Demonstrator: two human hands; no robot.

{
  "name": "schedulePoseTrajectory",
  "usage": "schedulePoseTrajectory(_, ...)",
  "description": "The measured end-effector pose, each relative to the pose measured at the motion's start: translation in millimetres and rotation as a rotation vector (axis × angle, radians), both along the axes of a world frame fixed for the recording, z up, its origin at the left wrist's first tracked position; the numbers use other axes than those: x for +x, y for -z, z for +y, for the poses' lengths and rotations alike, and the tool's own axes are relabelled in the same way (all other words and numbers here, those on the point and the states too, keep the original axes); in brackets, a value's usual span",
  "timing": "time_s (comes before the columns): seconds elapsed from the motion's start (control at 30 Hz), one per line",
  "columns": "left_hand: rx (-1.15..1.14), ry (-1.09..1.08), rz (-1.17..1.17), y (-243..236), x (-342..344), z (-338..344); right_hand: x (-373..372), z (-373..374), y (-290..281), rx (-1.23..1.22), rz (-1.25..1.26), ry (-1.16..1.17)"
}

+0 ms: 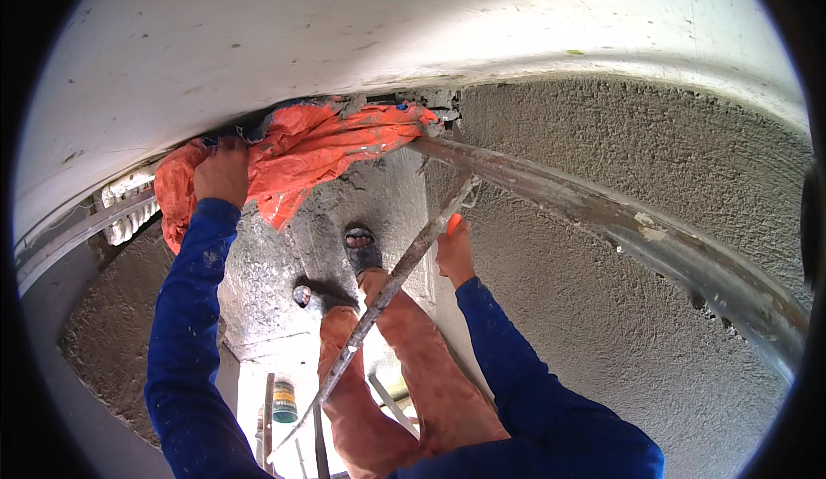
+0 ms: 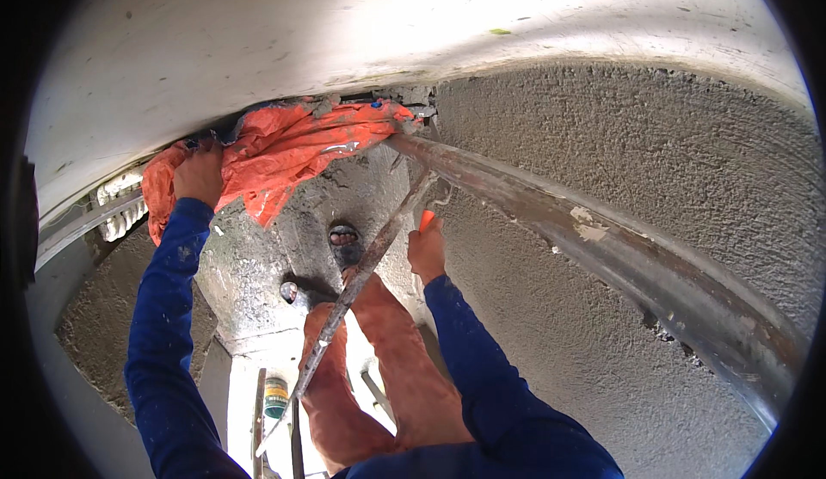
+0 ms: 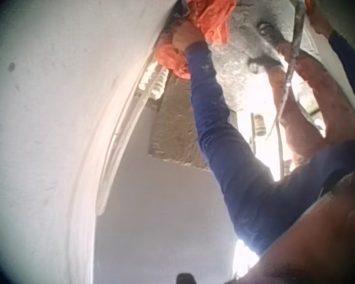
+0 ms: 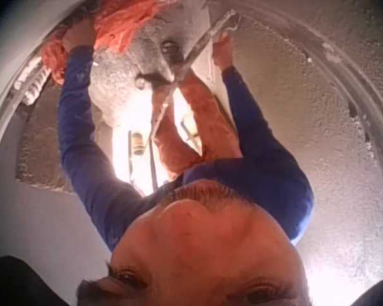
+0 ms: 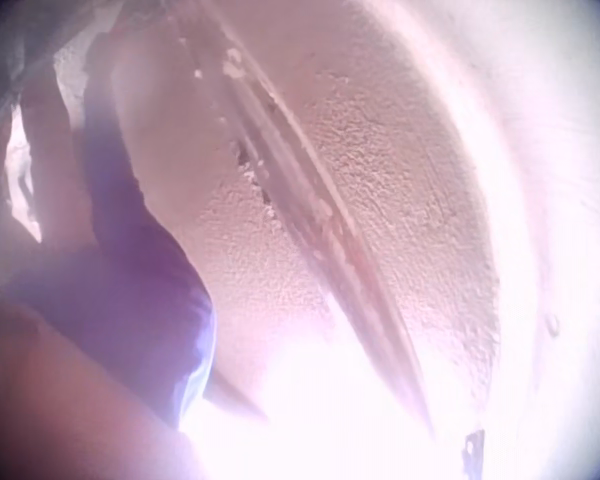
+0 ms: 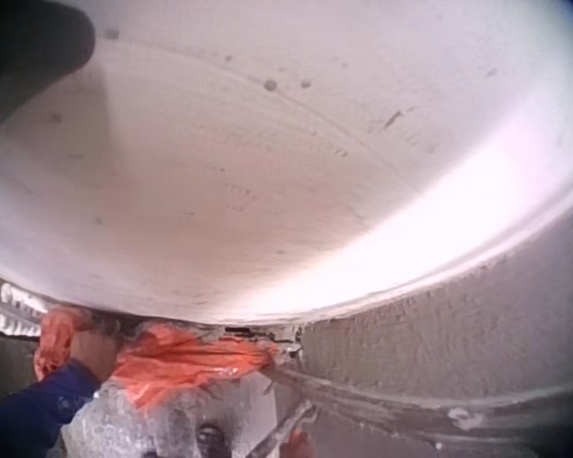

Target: The person walks to a construction site and applies cement to a wall using a trowel and a bucket. They scoop cement from the bucket and spread it onto the wall surface, smoothing it out.

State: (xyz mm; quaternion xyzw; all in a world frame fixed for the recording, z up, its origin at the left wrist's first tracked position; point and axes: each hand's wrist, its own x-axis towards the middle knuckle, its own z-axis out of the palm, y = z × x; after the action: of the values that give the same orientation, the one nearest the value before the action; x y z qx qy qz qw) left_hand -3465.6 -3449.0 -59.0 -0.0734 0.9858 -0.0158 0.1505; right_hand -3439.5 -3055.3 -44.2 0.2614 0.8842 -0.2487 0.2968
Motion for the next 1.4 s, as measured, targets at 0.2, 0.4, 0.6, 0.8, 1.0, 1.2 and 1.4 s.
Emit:
schedulePoseTrajectory(0.2,0.040,-0.026,-0.020,1.3,-1.1,0.9,5.3,27.8,21.8,0.088,0.080,-0.082)
schedulePoseTrajectory(0.4,0.063,-0.010,0.039,6.8,4.7,-2.0,13.3,12.3,11.4,0.067,0.114,-0.089)
schedulePoseTrajectory(0.6,0.055,-0.035,-0.004,11.4,6.8,1.0,22.7,16.0,10.7,0.058,0.171,-0.109)
schedulePoseTrajectory(0.8,0.019,-0.061,-0.063,2.0,3.1,2.2,19.6,12.4,19.0,0.046,0.172,-0.047)
schedulePoseTrajectory(1.0,-0.012,-0.058,-0.060,6.6,-5.8,8.1,25.5,23.0,31.5,0.063,0.271,-0.046)
schedulePoseTrajectory(1.2,-0.066,-0.085,-0.032,-0.1,-5.9,4.4,31.8,16.7,51.1,0.041,0.269,-0.012)
schedulePoseTrajectory(1.4,-0.111,-0.085,-0.005,9.1,-10.8,16.4,72.9,44.6,101.3,0.062,0.215,-0.067)
